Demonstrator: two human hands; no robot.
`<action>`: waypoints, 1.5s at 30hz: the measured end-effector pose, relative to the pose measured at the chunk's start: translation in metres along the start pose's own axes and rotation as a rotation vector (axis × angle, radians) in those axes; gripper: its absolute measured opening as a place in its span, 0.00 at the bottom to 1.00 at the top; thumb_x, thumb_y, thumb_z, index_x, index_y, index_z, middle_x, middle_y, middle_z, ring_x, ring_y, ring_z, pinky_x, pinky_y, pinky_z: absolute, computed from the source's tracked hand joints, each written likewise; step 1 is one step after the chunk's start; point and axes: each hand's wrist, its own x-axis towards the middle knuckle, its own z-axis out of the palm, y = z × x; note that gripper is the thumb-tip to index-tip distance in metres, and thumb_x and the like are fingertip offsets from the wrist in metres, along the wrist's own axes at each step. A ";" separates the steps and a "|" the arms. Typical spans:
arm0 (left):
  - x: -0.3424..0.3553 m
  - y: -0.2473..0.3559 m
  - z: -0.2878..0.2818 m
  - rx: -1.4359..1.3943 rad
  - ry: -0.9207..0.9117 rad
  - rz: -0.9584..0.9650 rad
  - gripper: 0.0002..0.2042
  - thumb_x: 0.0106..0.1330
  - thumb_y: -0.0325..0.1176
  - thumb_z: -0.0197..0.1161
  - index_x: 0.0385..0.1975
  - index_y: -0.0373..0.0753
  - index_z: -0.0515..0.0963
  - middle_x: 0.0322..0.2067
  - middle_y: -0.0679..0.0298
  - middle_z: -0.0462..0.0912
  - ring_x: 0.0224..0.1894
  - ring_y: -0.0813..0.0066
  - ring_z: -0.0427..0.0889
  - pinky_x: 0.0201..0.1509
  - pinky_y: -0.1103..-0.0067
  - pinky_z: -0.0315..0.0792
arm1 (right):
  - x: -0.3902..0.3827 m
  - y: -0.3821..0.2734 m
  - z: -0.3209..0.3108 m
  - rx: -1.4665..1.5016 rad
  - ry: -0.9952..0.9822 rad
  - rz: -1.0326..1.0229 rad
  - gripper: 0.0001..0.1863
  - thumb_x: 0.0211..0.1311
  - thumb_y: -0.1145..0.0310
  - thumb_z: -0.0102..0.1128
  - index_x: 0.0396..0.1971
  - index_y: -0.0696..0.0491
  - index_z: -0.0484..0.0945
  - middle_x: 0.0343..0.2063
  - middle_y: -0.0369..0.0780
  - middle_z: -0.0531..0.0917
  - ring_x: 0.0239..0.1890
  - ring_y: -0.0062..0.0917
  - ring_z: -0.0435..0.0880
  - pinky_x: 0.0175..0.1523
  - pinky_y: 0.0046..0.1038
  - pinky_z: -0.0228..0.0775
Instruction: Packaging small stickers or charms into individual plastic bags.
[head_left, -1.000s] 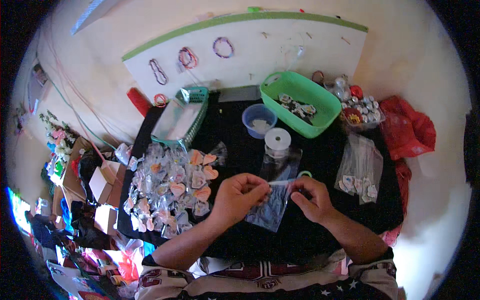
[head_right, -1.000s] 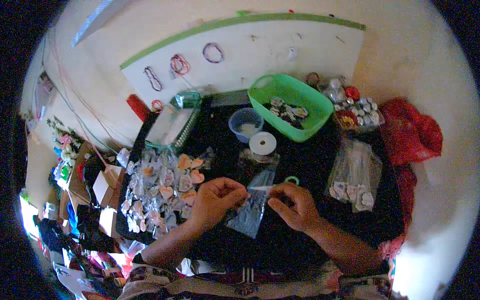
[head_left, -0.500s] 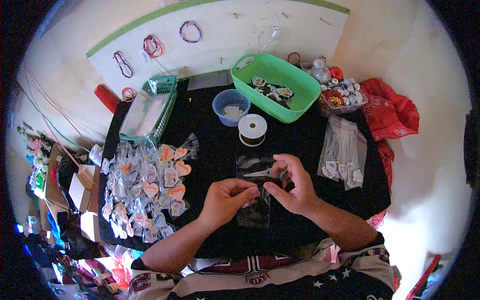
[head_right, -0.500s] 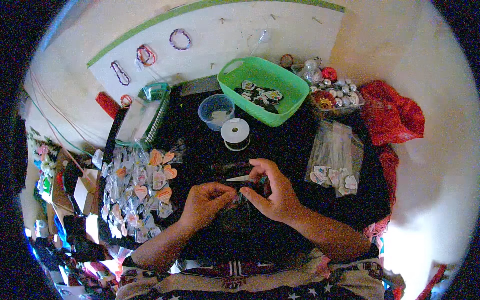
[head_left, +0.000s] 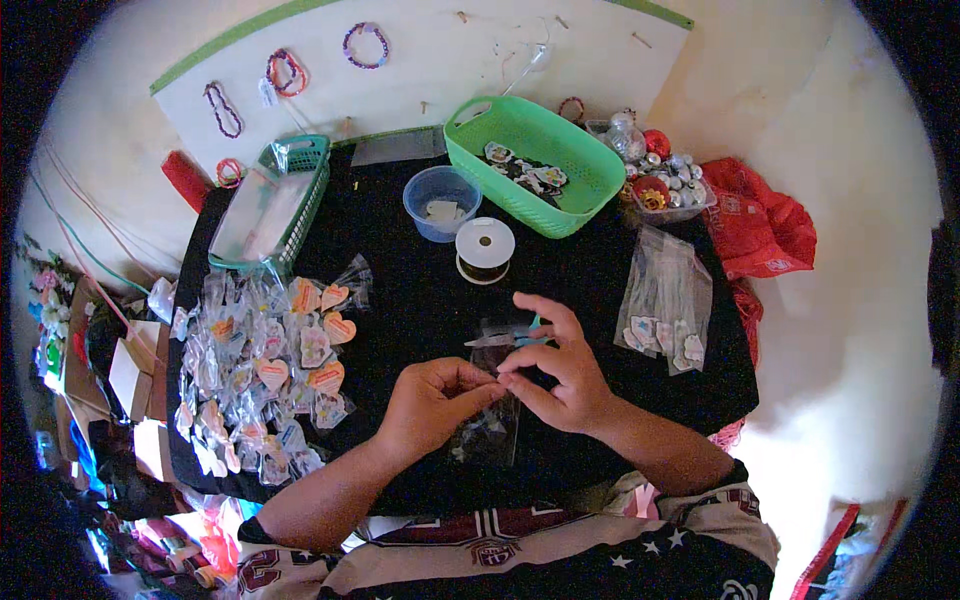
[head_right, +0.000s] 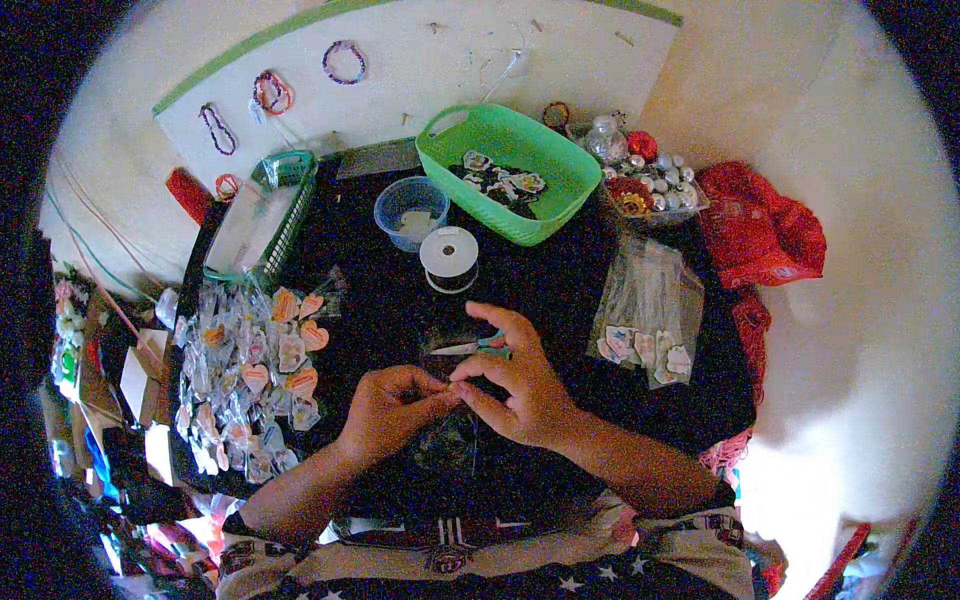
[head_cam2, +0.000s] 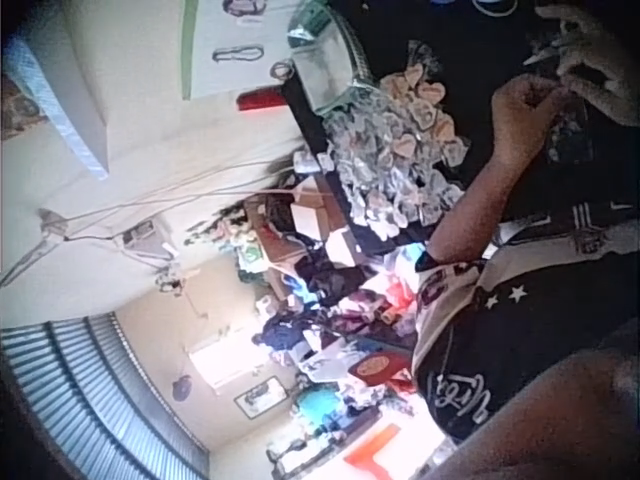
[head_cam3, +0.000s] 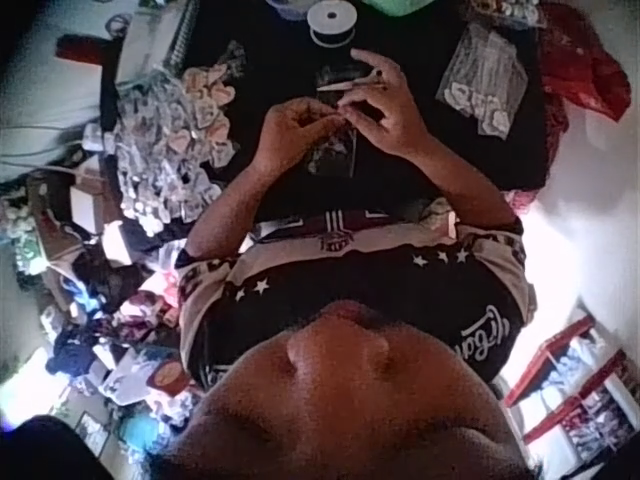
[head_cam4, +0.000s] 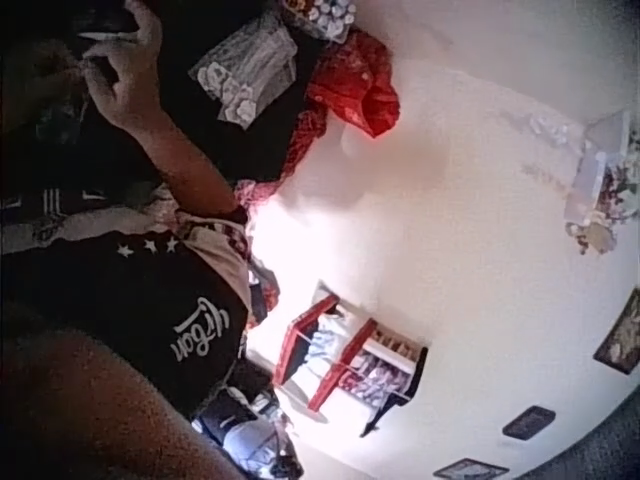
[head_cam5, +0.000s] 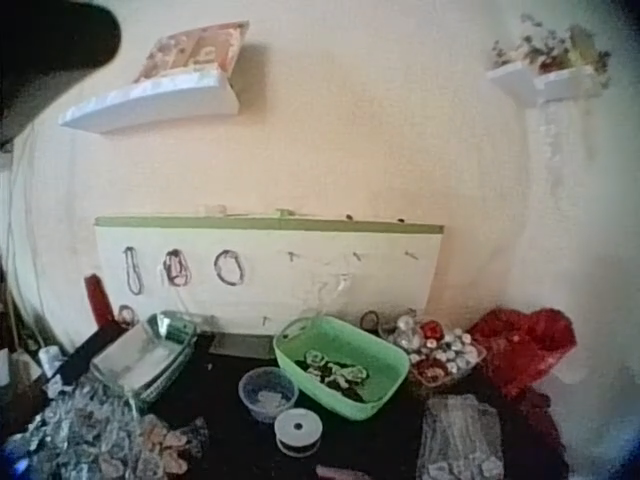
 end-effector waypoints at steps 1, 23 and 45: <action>0.000 -0.002 0.001 -0.047 0.011 -0.015 0.07 0.62 0.29 0.65 0.35 0.32 0.80 0.28 0.67 0.83 0.29 0.86 0.77 0.34 0.86 0.72 | -0.001 0.002 0.000 0.009 -0.019 -0.061 0.19 0.52 0.69 0.67 0.46 0.50 0.76 0.61 0.51 0.60 0.59 0.35 0.66 0.52 0.32 0.66; 0.010 -0.008 -0.006 -0.693 0.238 -0.043 0.17 0.65 0.27 0.60 0.53 0.35 0.70 0.47 0.61 0.77 0.41 0.79 0.78 0.44 0.79 0.75 | -0.006 -0.022 0.016 0.459 0.035 0.460 0.10 0.56 0.76 0.64 0.39 0.56 0.78 0.27 0.38 0.81 0.26 0.14 0.78 0.28 0.18 0.68; 0.009 -0.032 -0.009 -0.571 0.158 0.062 0.10 0.69 0.33 0.56 0.40 0.31 0.77 0.34 0.59 0.84 0.34 0.76 0.82 0.39 0.81 0.77 | 0.044 -0.024 -0.066 -0.376 0.188 0.084 0.14 0.51 0.67 0.66 0.38 0.55 0.79 0.35 0.46 0.79 0.39 0.39 0.80 0.44 0.34 0.73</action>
